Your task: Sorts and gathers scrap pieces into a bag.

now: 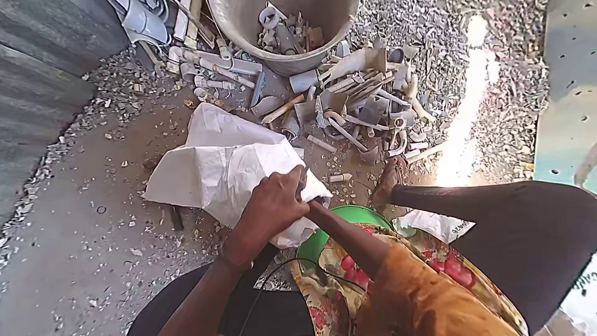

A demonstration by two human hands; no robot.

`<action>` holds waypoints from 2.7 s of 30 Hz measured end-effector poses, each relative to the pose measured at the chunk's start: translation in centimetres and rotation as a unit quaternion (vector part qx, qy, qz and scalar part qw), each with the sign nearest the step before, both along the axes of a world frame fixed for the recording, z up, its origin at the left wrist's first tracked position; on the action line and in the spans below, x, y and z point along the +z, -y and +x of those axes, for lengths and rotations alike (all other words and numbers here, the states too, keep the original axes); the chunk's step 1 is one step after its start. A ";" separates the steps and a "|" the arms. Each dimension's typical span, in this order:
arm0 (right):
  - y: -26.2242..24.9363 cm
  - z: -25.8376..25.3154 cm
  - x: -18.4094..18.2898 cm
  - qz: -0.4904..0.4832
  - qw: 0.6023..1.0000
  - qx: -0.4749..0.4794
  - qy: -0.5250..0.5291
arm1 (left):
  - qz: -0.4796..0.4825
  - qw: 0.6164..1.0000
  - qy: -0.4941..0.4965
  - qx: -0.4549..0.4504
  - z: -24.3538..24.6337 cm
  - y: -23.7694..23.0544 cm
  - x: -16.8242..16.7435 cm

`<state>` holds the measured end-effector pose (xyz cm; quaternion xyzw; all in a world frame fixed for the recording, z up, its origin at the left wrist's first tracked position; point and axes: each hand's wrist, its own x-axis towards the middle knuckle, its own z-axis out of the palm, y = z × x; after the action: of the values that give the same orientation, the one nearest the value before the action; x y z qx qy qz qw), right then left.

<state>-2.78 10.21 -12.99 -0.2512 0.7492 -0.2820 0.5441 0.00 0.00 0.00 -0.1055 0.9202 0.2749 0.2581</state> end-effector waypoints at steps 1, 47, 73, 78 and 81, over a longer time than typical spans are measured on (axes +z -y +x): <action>-0.6 0.3 -0.3 -0.031 0.999 0.038 -0.004 | -0.008 1.000 0.004 -0.022 0.3 -0.1 0.4; -20.0 0.4 1.1 0.157 0.842 -0.410 0.314 | -0.049 0.998 -0.039 -0.031 0.0 -1.6 -2.7; -3.1 -16.9 -8.6 0.117 0.947 -0.067 -0.293 | -0.035 0.989 0.094 -0.105 -0.3 -1.4 -1.4; 5.5 -19.5 -15.1 0.078 0.874 0.109 -0.466 | -0.043 0.989 0.088 -0.111 -0.9 -2.0 -0.9; 8.4 -20.8 -18.9 0.145 0.837 0.177 -0.497 | -0.034 0.989 0.098 -0.108 -1.1 -1.7 -1.4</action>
<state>-23.57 1.79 -31.85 -0.4040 0.8941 0.0935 0.1694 -1.12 1.73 -1.40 -0.0405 0.9053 0.2023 0.3713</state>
